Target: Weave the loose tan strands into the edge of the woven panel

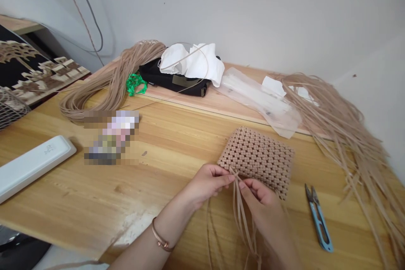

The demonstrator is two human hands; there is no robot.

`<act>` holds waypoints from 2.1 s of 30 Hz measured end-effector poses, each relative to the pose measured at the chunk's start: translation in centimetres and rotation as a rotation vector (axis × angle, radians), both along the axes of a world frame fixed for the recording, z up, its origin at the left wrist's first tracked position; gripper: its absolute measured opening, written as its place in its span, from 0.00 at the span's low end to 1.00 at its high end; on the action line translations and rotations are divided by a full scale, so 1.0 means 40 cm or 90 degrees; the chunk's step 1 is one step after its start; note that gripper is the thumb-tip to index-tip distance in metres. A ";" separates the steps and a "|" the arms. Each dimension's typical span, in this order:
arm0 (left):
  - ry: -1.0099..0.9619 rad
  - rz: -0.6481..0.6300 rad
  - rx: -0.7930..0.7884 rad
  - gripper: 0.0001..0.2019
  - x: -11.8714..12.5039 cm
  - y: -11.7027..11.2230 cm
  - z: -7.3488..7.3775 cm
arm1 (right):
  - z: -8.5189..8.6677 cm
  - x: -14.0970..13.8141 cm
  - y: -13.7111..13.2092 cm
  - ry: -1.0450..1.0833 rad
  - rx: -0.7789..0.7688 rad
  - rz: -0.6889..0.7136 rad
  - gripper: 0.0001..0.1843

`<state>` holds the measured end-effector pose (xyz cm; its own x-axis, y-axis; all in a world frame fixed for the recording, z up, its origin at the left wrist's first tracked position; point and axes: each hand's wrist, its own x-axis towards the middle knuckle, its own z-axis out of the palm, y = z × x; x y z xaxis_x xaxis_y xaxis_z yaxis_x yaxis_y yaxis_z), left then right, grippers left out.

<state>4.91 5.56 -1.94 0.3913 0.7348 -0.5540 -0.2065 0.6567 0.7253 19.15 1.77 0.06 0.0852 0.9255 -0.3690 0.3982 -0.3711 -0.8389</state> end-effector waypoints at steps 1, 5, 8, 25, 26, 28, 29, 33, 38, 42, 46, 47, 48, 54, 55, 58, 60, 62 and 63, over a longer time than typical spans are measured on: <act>0.000 -0.001 0.002 0.17 0.000 0.000 0.000 | -0.002 0.002 0.001 0.015 -0.009 -0.002 0.16; 0.001 0.002 0.007 0.17 0.000 0.001 0.006 | -0.003 0.004 0.002 0.034 -0.029 -0.026 0.17; 0.002 0.018 0.000 0.18 0.003 0.001 0.013 | -0.004 0.001 0.000 0.026 -0.021 -0.029 0.17; 0.033 0.041 0.056 0.17 0.010 -0.007 0.004 | 0.032 -0.001 0.006 -0.251 0.056 0.129 0.12; 0.034 0.046 0.058 0.17 0.011 -0.008 0.003 | 0.031 -0.002 0.005 -0.234 0.049 0.125 0.13; 0.033 0.054 0.058 0.16 0.013 -0.009 0.002 | 0.031 -0.003 0.003 -0.204 0.038 0.119 0.13; 0.032 0.055 0.056 0.16 0.014 -0.010 0.002 | 0.032 -0.003 0.002 -0.193 0.034 0.117 0.14; 0.026 0.060 0.050 0.15 0.016 -0.010 0.006 | 0.044 0.006 -0.001 -0.155 0.033 0.100 0.16; 0.017 0.048 0.050 0.15 0.012 -0.009 0.007 | 0.032 0.028 0.003 -0.075 0.043 0.071 0.17; 0.020 0.028 0.061 0.16 0.008 -0.010 0.001 | 0.013 0.042 0.010 0.010 0.022 0.090 0.16; 0.035 0.019 0.056 0.16 0.006 -0.010 -0.003 | 0.018 0.043 0.016 0.008 0.017 0.110 0.14; 0.037 0.019 0.054 0.16 0.005 -0.010 -0.004 | 0.022 0.042 0.017 -0.010 0.021 0.114 0.14; 0.038 0.019 0.053 0.17 0.005 -0.010 -0.004 | 0.025 0.042 0.018 -0.032 0.024 0.116 0.14; 0.035 0.021 0.054 0.16 0.006 -0.010 -0.006 | 0.040 0.037 0.026 -0.097 0.041 0.142 0.13; 0.035 0.024 0.054 0.16 0.006 -0.010 -0.006 | 0.041 0.035 0.026 -0.117 0.048 0.155 0.14; 0.032 0.040 0.056 0.16 0.007 -0.011 -0.004 | 0.040 0.025 0.022 -0.216 0.085 0.190 0.16; 0.030 0.046 0.051 0.16 0.008 -0.011 -0.002 | 0.037 0.015 0.015 -0.281 0.113 0.185 0.17; 0.032 0.049 0.042 0.16 0.008 -0.011 0.001 | 0.032 0.006 0.007 -0.313 0.134 0.159 0.17; 0.036 0.050 0.038 0.16 0.008 -0.011 0.002 | 0.028 0.002 0.003 -0.311 0.143 0.140 0.17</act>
